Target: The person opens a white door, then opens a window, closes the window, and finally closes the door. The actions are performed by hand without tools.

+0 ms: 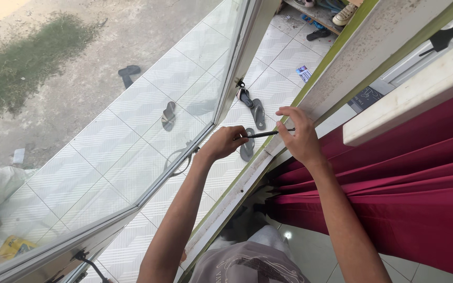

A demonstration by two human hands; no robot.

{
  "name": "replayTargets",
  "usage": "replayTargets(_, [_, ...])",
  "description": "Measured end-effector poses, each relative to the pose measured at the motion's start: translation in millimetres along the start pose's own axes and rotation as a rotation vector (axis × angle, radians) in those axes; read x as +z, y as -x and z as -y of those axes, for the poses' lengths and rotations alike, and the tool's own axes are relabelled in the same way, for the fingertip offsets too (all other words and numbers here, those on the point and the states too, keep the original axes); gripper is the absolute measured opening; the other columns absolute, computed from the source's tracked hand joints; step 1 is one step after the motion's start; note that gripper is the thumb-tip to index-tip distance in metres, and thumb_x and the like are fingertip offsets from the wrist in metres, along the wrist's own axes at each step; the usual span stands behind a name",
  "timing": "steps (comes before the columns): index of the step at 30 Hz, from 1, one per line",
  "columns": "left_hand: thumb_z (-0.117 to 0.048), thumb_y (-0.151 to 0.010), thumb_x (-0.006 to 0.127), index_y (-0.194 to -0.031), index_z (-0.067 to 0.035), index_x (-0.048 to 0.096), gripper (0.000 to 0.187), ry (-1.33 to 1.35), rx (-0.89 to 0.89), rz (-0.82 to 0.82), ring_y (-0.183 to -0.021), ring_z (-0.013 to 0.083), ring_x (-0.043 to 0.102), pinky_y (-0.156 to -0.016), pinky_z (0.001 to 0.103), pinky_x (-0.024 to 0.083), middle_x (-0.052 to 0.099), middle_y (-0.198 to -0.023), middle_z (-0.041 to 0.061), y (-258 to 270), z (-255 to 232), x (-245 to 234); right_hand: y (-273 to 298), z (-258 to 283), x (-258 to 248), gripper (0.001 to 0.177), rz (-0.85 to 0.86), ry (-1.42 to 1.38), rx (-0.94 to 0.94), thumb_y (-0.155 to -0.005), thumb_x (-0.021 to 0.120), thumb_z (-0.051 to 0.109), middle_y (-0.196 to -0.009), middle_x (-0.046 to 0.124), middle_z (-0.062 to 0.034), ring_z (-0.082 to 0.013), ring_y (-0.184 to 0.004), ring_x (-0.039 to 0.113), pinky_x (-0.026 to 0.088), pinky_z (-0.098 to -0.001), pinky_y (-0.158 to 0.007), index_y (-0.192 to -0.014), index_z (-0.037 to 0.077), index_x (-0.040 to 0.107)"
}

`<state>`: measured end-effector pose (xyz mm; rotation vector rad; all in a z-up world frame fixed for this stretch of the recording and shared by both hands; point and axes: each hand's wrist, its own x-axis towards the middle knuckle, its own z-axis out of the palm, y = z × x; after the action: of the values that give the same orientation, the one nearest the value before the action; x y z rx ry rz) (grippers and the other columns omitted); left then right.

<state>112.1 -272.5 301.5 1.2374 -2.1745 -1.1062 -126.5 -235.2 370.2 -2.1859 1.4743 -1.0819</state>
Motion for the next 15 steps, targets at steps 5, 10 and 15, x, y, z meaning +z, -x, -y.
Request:
replayTargets(5, [-0.024,-0.097,0.065,-0.105,-0.005,0.076,0.023,-0.003,-0.036,-0.122,-0.069,0.0279,0.070,-0.064,0.040,0.053,0.075,-0.080,0.013,8.8,-31.8,-31.5,-11.4,24.6,33.4,0.038,0.219,-0.047,-0.048,-0.093,0.070,0.016,-0.118,0.068,-0.0171,-0.0328,-0.109,0.068,0.055,-0.0429,-0.091,-0.126,0.001,0.059])
replayTargets(10, [-0.026,-0.098,0.069,-0.111,-0.006,0.073,0.024,0.005,0.047,-0.355,-0.082,0.0244,0.075,-0.072,0.037,0.059,0.075,-0.097,0.010,9.4,-45.3,-36.8,-24.4,25.6,49.8,0.027,0.243,0.013,-0.032,-0.101,0.061,0.016,-0.101,0.074,-0.0142,-0.0327,-0.092,0.073,0.058,-0.0426,-0.076,-0.125,0.003,0.064])
replayTargets(15, [-0.015,-0.104,0.061,-0.139,-0.009,0.058,0.036,-0.066,0.097,-0.575,-0.115,0.0306,0.071,-0.093,0.042,0.059,0.060,-0.141,0.009,14.5,-37.5,-39.7,-34.0,7.6,61.9,0.021,0.091,0.059,-0.053,-0.104,0.059,0.016,-0.091,0.072,-0.0158,-0.0341,-0.079,0.072,0.056,-0.0437,-0.066,-0.117,0.002,0.067])
